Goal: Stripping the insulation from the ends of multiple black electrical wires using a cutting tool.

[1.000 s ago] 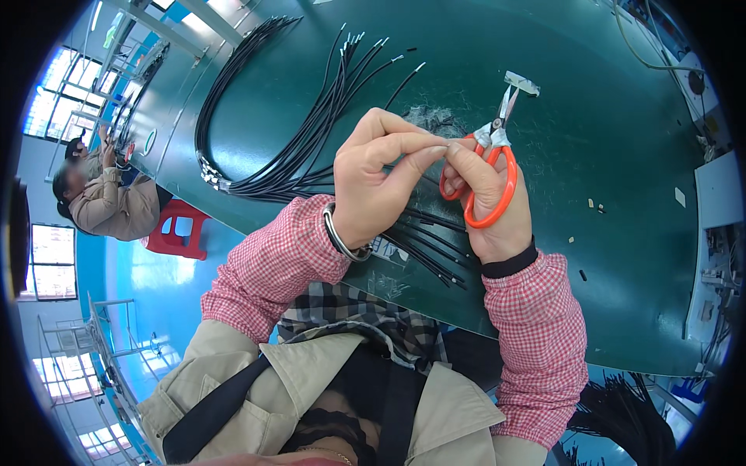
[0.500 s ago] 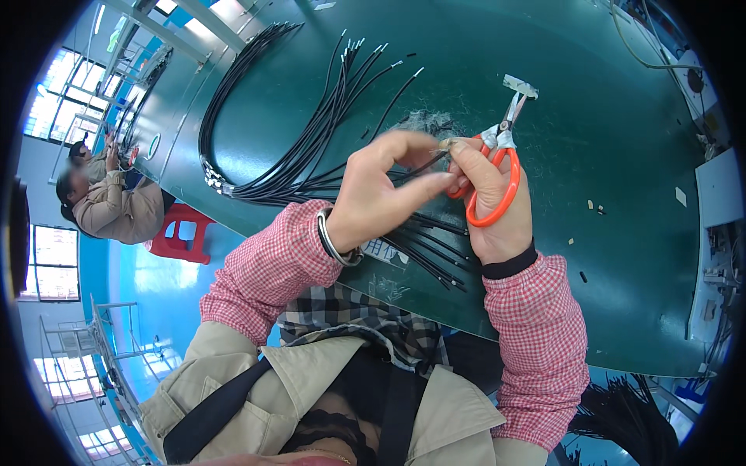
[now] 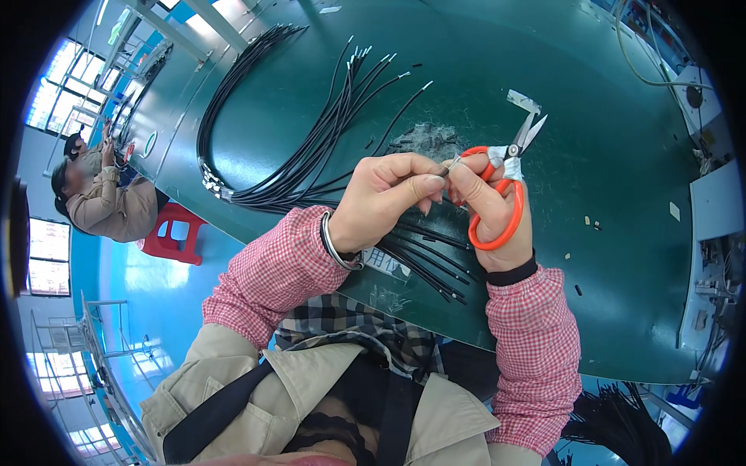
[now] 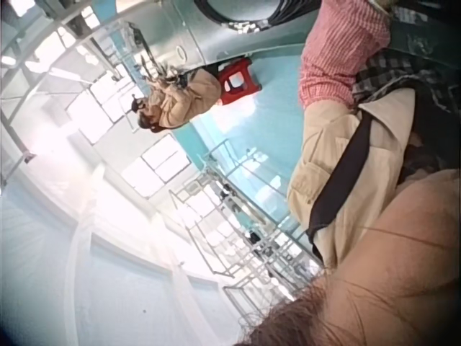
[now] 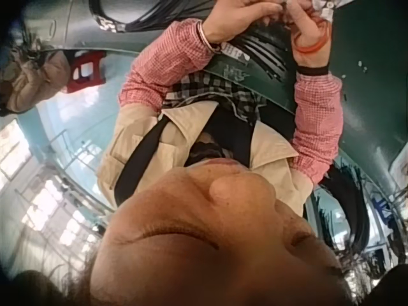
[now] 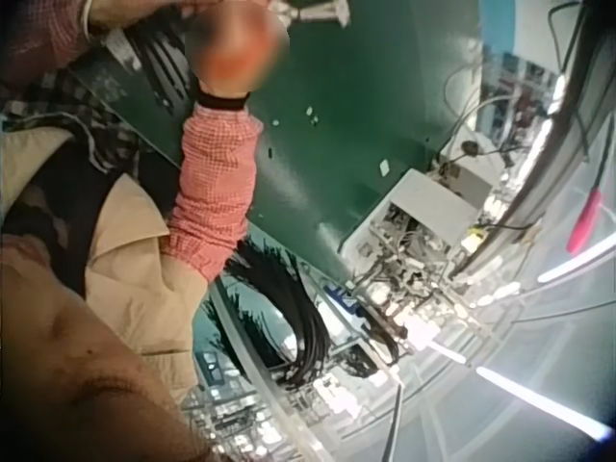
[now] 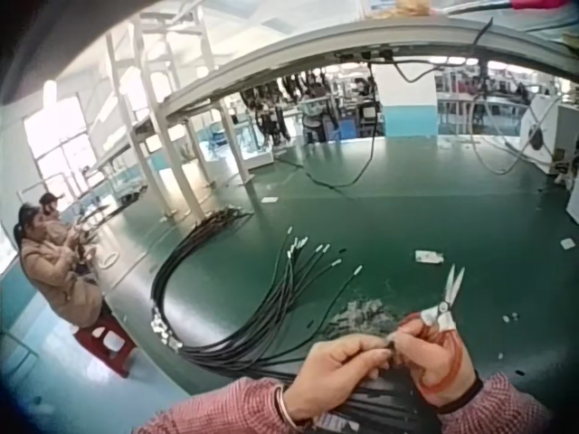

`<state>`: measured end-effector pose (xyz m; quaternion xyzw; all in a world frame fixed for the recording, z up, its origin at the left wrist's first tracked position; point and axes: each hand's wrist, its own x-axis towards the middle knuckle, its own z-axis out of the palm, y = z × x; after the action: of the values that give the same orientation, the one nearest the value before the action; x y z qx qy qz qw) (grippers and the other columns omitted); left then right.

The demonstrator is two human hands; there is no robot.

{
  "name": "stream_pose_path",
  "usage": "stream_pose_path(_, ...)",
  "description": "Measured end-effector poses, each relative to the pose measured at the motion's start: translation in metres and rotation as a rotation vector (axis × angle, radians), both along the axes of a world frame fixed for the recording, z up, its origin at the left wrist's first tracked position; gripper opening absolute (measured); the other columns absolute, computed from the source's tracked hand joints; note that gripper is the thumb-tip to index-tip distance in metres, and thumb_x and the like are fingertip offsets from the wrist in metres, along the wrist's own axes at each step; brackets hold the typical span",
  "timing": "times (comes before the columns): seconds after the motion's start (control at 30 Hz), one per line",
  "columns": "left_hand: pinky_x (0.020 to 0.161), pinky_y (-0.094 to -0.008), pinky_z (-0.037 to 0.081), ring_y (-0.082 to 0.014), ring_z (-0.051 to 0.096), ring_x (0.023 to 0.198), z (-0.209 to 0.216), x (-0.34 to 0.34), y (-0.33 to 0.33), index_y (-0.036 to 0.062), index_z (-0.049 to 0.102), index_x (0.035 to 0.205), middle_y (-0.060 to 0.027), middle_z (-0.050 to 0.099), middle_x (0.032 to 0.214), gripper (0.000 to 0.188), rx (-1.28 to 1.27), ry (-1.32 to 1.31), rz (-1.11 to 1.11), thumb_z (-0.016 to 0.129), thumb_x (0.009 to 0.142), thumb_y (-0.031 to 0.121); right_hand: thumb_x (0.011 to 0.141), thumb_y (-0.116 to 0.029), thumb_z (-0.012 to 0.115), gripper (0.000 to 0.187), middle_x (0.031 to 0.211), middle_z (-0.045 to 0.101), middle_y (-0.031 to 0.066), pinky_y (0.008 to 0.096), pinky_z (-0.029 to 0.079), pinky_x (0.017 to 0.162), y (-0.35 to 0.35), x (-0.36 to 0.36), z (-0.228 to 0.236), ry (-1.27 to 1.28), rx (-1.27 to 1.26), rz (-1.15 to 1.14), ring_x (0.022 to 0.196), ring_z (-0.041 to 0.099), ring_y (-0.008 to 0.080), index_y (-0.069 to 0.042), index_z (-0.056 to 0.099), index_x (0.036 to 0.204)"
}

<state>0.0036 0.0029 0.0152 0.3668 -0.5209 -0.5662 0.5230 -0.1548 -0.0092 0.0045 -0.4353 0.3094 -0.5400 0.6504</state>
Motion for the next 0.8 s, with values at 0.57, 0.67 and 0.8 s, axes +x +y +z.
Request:
stream_pose_path(0.57, 0.058, -0.022, 0.045, -0.0103, 0.056, 0.065, -0.013, 0.002, -0.006, -0.0004, 0.07, 0.081, -0.0063, 0.066, 0.074, 0.007, -0.499, -0.454, 0.427, 0.07, 0.074, -0.001, 0.075, -0.007, 0.075, 0.022, 0.076, 0.057, 0.0043, 0.0245, 0.041, 0.056, 0.015, 0.014, 0.02, 0.851, -0.741, -0.605, 0.062, 0.049, 0.0127, 0.0, 0.064, 0.093)
stream_pose_path(0.67, 0.059, -0.0233, 0.046, -0.0108, 0.056, 0.066, -0.011, 0.002, -0.004, 0.0006, 0.071, 0.081, -0.0057, 0.066, 0.071, 0.009, -0.627, -0.562, 0.407, 0.072, 0.072, -0.001, 0.069, -0.005, 0.078, 0.021, 0.072, 0.056, 0.0039, 0.0248, 0.038, 0.05, 0.013, 0.019, 0.017, 0.871, -0.786, -0.57, 0.058, 0.047, 0.0136, -0.001, 0.064, 0.085)
stream_pose_path(0.8, 0.058, -0.0217, 0.045, -0.0099, 0.055, 0.064, -0.011, 0.0, -0.004, 0.0008, 0.071, 0.081, -0.0046, 0.066, 0.069, 0.009, -0.603, -0.521, 0.39, 0.071, 0.073, -0.001, 0.069, -0.004, 0.077, 0.018, 0.072, 0.056, 0.0045, 0.0261, 0.038, 0.049, 0.011, 0.019, 0.008, 0.833, -0.748, -0.621, 0.056, 0.046, 0.0152, -0.002, 0.064, 0.081)
